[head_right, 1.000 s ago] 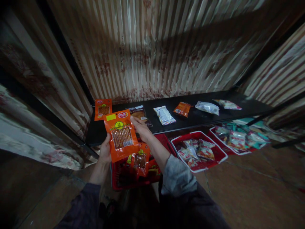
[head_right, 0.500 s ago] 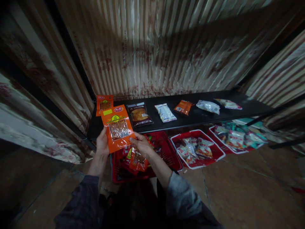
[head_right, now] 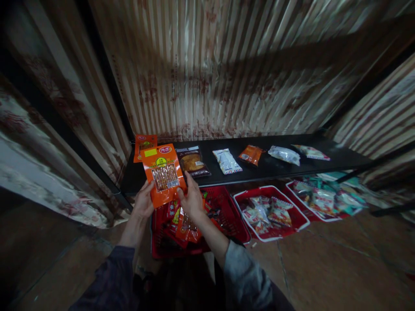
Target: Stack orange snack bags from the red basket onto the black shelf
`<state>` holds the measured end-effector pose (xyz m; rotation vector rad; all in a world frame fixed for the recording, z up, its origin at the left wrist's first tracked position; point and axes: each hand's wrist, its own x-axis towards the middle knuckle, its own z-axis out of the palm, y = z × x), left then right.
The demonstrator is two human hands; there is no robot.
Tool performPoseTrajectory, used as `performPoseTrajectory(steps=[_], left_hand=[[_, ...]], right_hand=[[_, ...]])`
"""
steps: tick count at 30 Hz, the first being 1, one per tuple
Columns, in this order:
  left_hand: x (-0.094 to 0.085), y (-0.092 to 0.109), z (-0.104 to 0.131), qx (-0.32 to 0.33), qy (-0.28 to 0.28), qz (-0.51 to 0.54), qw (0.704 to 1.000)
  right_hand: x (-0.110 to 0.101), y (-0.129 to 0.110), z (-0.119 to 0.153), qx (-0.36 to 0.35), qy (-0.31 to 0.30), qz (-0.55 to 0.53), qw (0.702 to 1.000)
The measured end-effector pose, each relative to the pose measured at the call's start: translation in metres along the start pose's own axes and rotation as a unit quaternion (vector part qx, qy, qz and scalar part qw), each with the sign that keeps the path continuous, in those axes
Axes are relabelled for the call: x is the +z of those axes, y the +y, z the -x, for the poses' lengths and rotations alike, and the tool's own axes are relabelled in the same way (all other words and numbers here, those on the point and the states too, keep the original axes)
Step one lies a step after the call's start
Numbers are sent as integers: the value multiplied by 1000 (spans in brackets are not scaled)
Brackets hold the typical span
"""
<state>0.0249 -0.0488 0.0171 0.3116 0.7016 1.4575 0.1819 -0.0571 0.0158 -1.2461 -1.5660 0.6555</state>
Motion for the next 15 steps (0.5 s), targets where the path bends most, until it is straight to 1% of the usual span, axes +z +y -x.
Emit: performPoseTrajectory(steps=[1, 2, 4, 5, 7, 9, 10, 12, 14, 15], left_hand=[[2, -1, 1, 7, -5, 0, 1000], [3, -1, 2, 12, -12, -3, 1000], [4, -3, 6, 25, -32, -14, 999], [5, -4, 8, 32, -44, -22, 998], [4, -5, 13, 45, -87, -43, 994], [3, -4, 17, 56, -141, -67, 986], [2, -2, 19, 62, -162, -79, 982], [3, 3, 21, 87, -188, -110, 972], [3, 9, 20, 108, -199, -141, 964], [3, 12, 18, 116, -195, -151, 962]], right_hand=[[2, -5, -1, -40, 8, 52, 998], [4, -11, -2, -69, -1, 81, 994], [11, -23, -4, -97, -55, 90, 990], [15, -28, -5, -96, -82, 79, 989], [23, -36, -5, -75, -113, 41, 990], [28, -41, -4, -53, -120, -10, 991], [30, -42, -4, -44, -115, -41, 992], [31, -42, -4, -27, -96, -108, 989], [32, -39, -5, 1, -69, -173, 983], [32, -37, -6, 19, -56, -204, 977]])
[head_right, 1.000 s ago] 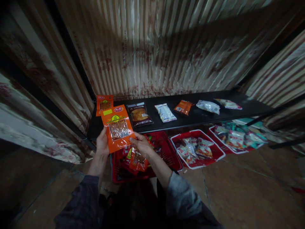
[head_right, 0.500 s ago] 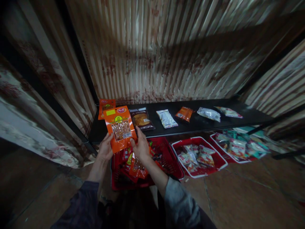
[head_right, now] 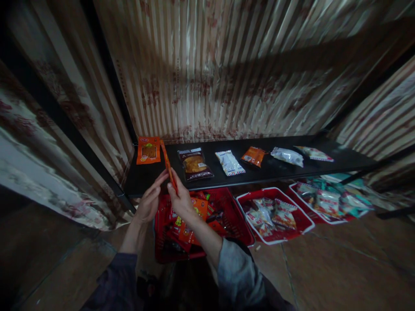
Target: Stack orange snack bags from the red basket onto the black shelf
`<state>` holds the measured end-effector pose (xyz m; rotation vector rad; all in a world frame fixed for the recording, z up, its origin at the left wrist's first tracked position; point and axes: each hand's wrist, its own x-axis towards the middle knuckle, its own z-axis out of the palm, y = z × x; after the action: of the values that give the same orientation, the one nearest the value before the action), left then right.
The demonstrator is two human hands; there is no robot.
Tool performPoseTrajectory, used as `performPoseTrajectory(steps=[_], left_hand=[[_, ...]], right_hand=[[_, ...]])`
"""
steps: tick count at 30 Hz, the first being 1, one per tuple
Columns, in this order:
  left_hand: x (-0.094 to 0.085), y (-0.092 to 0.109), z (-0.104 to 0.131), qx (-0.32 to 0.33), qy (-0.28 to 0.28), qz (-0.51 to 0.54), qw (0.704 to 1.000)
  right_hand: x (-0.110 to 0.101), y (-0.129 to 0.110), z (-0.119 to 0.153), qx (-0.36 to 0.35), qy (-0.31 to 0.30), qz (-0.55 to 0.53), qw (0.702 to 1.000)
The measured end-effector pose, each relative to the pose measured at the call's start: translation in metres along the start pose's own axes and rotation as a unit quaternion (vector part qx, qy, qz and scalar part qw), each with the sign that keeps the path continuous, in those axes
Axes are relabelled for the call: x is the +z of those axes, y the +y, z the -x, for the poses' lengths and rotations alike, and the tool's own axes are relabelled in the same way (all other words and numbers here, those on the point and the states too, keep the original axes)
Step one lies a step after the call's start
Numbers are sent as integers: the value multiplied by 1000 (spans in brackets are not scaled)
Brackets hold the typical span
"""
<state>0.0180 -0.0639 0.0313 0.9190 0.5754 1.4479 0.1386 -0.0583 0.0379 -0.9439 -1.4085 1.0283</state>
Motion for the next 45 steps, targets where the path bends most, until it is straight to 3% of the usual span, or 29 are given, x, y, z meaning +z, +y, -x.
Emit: performPoseTrajectory(steps=[2, 6, 12, 19, 30, 34, 40, 45], left_hand=[[-5, 1, -5, 5, 39, -15, 999], [-16, -8, -16, 8, 173, -50, 984], [-19, -19, -19, -79, 162, 1, 984], [-29, -22, -25, -80, 260, 18, 962], [-45, -31, -33, -41, 318, 4, 947], [-48, -30, -34, -47, 299, 11, 953], [-41, -25, -30, -81, 151, 13, 985], [-45, -40, -32, -75, 179, -16, 981]], right_hand=[[-3, 5, -3, 35, 29, -66, 997], [-11, 12, -10, 139, 74, -198, 968], [-22, 17, -17, 245, 104, -269, 926], [-20, 27, -22, 246, 64, -245, 936], [-14, 41, -27, 206, 2, -180, 962], [-12, 47, -27, 213, 7, -178, 961], [-13, 50, -26, 205, 66, -189, 958], [-14, 50, -26, 205, 60, -178, 961]])
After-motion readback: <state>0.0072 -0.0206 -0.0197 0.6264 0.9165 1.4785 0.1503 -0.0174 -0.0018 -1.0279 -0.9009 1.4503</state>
